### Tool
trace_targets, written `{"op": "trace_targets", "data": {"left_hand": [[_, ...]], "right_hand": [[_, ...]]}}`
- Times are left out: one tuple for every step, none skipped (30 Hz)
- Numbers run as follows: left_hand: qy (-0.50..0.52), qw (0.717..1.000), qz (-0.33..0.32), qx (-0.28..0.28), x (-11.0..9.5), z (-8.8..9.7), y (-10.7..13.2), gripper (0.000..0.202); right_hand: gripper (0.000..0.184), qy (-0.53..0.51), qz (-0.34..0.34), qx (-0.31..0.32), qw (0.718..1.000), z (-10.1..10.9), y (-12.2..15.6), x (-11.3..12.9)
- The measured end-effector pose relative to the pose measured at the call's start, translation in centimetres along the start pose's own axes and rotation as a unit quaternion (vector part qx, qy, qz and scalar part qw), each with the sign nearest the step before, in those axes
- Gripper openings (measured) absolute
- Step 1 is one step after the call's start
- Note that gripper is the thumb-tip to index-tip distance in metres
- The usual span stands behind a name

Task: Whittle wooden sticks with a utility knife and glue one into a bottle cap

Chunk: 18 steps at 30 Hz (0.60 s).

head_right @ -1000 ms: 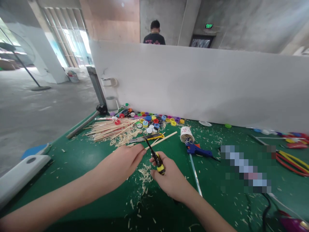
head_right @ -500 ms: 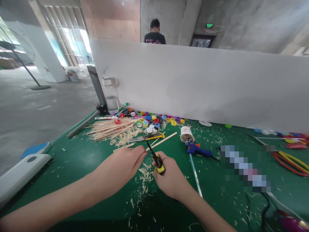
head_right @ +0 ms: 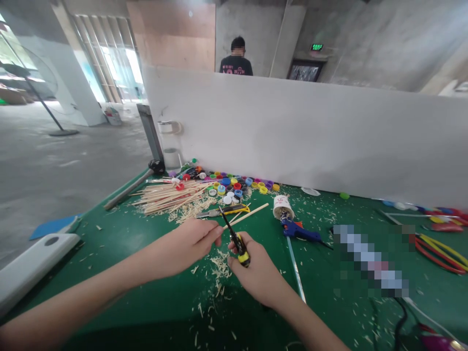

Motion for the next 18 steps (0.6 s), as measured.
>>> {"op": "trace_targets", "data": {"left_hand": [[0.023, 1.0, 0.003, 0.013, 0.1, 0.0, 0.0, 0.049], [0.047, 0.999, 0.003, 0.026, 0.2, -0.1, 0.0, 0.05], [0.072, 0.997, 0.0, 0.04, 0.3, -0.1, 0.0, 0.052], [0.094, 0.994, -0.003, 0.054, 0.3, -0.3, -0.1, 0.053], [0.108, 0.992, -0.006, 0.063, 0.3, -0.4, -0.1, 0.054], [0.11, 0.992, -0.008, 0.064, 0.3, -0.5, -0.1, 0.054], [0.098, 0.994, -0.009, 0.054, 0.3, -0.6, -0.1, 0.053], [0.073, 0.997, -0.007, 0.037, 0.3, -0.7, -0.2, 0.052], [0.038, 0.999, -0.006, 0.017, 0.3, -0.8, -0.2, 0.052], [0.001, 1.0, -0.005, -0.005, 0.2, -0.8, -0.2, 0.05], [-0.032, 0.999, -0.002, -0.025, 0.2, -0.9, -0.2, 0.048], [-0.057, 0.998, 0.001, -0.039, 0.1, -1.0, -0.2, 0.044], [-0.075, 0.996, 0.005, -0.048, 0.1, -1.1, -0.2, 0.041], [-0.089, 0.994, 0.008, -0.056, 0.1, -1.2, -0.2, 0.039], [-0.1, 0.993, 0.01, -0.061, 0.1, -1.2, -0.1, 0.037], [-0.105, 0.992, 0.012, -0.063, 0.1, -1.2, -0.1, 0.037], [-0.105, 0.993, 0.011, -0.061, 0.1, -1.2, -0.2, 0.037], [-0.101, 0.993, 0.011, -0.059, 0.2, -1.2, -0.2, 0.038]], "right_hand": [[0.016, 0.009, 0.0, 0.002, 1.0, 0.0, 0.1, 0.1], [0.015, 0.019, 0.001, 0.002, 1.0, 0.1, 0.1, 0.1], [0.013, 0.028, 0.003, 0.0, 1.0, 0.1, 0.1, 0.1], [0.011, 0.038, 0.008, -0.003, 0.999, 0.1, 0.1, 0.0], [0.009, 0.047, 0.015, -0.009, 0.999, 0.1, 0.1, -0.1], [0.007, 0.057, 0.022, -0.018, 0.998, 0.1, 0.1, -0.2], [0.007, 0.068, 0.027, -0.028, 0.997, 0.1, 0.0, -0.3], [0.007, 0.078, 0.028, -0.037, 0.996, 0.1, -0.1, -0.4], [0.008, 0.085, 0.026, -0.046, 0.995, 0.1, -0.2, -0.5], [0.009, 0.087, 0.023, -0.053, 0.995, 0.1, -0.2, -0.6], [0.01, 0.082, 0.019, -0.06, 0.995, 0.1, -0.3, -0.6], [0.011, 0.07, 0.016, -0.065, 0.995, 0.1, -0.4, -0.6], [0.012, 0.052, 0.014, -0.07, 0.996, 0.1, -0.5, -0.5], [0.014, 0.032, 0.013, -0.071, 0.997, 0.1, -0.5, -0.5], [0.016, 0.012, 0.013, -0.072, 0.997, 0.1, -0.6, -0.5], [0.018, -0.003, 0.012, -0.069, 0.998, 0.1, -0.6, -0.6], [0.019, -0.012, 0.012, -0.064, 0.998, 0.1, -0.6, -0.7], [0.02, -0.016, 0.012, -0.056, 0.998, 0.1, -0.6, -0.8]]}}
Point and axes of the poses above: each hand's wrist, its own y-axis away from the middle knuckle, its own z-axis out of the back of the hand, x = y × z, the point moved 4 cm from there along -y, towards the middle knuckle, and after that the axes turned 7 degrees about -z, right-handed, at the moved point
